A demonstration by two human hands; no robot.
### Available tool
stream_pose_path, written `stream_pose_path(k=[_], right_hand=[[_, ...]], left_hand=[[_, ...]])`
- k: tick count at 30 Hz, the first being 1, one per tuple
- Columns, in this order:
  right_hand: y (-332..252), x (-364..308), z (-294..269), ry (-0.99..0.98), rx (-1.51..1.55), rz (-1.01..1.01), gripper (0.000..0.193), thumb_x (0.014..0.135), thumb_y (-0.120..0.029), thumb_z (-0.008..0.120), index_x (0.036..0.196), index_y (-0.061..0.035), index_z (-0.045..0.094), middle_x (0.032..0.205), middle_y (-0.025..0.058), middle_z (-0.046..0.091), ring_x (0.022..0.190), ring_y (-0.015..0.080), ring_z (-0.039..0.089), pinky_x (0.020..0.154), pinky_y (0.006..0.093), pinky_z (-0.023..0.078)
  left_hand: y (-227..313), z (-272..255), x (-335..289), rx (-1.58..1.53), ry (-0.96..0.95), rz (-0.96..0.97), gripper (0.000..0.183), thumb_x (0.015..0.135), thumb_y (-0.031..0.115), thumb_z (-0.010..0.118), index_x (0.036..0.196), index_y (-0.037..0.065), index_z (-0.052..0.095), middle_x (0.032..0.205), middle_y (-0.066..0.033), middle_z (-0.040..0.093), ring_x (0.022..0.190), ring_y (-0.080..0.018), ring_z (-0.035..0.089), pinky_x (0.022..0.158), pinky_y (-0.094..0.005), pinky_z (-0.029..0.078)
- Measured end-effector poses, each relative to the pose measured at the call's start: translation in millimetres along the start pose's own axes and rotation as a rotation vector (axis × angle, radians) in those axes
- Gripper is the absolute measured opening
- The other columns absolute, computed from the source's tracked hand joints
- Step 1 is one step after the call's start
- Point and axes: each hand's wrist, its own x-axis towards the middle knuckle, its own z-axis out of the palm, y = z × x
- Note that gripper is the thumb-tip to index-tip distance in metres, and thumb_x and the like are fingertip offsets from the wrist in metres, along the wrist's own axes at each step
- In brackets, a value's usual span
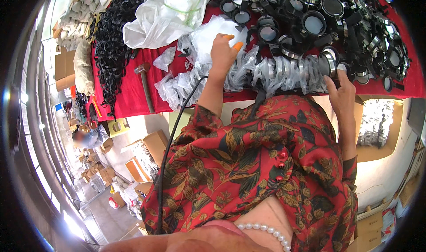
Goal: Packing round black components into individual plastic bags and grouping them together.
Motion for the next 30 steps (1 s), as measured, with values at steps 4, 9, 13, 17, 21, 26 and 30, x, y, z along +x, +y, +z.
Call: stream_pose_path(k=[4,9,13,17,21,26,30], right_hand=[[-12.7,-0.5,3.7,-0.015,0.000,0.001,0.019,0.083,-0.012,0.067,0.094,0.0004,0.057,0.074,0.0121,0.061,0.064,0.0195,0.057,0.062,0.0313,0.046],[-8.2,-5.1,1.2,-0.006,-0.010,0.001,0.021,0.083,-0.014,0.067,0.095,0.0004,0.058,0.073,0.0122,0.061,0.063,0.0206,0.057,0.062,0.0320,0.046],[-13.1,-10.0,3.4,-0.007,-0.026,0.025,0.021,0.083,-0.015,0.068,0.095,0.0001,0.059,0.074,0.0130,0.062,0.064,0.0227,0.058,0.062,0.0329,0.046],[-14.2,-10.8,3.0,-0.002,-0.039,-0.006,0.021,0.083,-0.015,0.068,0.095,-0.0002,0.059,0.074,0.0134,0.062,0.064,0.0235,0.059,0.062,0.0332,0.046],[-20.3,-12.7,4.3,-0.011,-0.045,-0.009,0.021,0.083,-0.015,0.068,0.096,-0.0003,0.059,0.075,0.0133,0.063,0.064,0.0228,0.060,0.063,0.0324,0.047],[-27.3,-11.0,9.6,-0.038,0.006,0.012,0.022,0.083,-0.015,0.067,0.097,-0.0002,0.059,0.077,0.0121,0.064,0.066,0.0187,0.060,0.064,0.0308,0.047],[-40.0,-3.5,13.5,-0.032,0.071,-0.015,0.022,0.083,-0.012,0.066,0.100,0.0000,0.060,0.079,0.0101,0.064,0.069,0.0134,0.058,0.066,0.0289,0.047]], left_hand=[[-6.5,4.4,3.7,0.073,-0.197,-0.210,0.020,0.066,0.016,0.077,0.078,0.001,0.070,0.086,-0.0161,0.063,0.074,-0.0318,0.063,0.070,-0.0398,0.051],[-3.4,-18.2,11.1,-0.122,-0.139,-0.402,0.021,0.068,0.018,0.077,0.071,-0.001,0.069,0.067,-0.0177,0.065,0.059,-0.0295,0.063,0.059,-0.0377,0.050],[-5.9,-19.3,8.1,-0.135,-0.057,-0.436,0.023,0.070,0.020,0.077,0.068,-0.002,0.069,0.059,-0.0183,0.063,0.051,-0.0286,0.061,0.055,-0.0364,0.048],[-15.8,-14.0,3.6,-0.267,-0.032,-0.562,0.023,0.072,0.017,0.076,0.075,-0.004,0.069,0.060,-0.0174,0.063,0.053,-0.0228,0.060,0.055,-0.0335,0.047],[-23.8,-14.0,-1.4,-0.705,-0.004,-0.803,0.023,0.074,0.011,0.075,0.087,-0.007,0.067,0.075,-0.0093,0.065,0.066,-0.0145,0.058,0.064,-0.0281,0.047],[-29.1,-15.2,0.3,-0.759,0.085,-0.846,0.019,0.076,0.008,0.074,0.083,-0.007,0.065,0.074,-0.0060,0.063,0.062,-0.0118,0.053,0.058,-0.0255,0.044],[-25.0,-19.4,5.1,-0.672,0.079,-0.892,0.024,0.079,0.016,0.074,0.078,-0.006,0.064,0.072,-0.0055,0.062,0.062,-0.0108,0.052,0.054,-0.0268,0.043]])
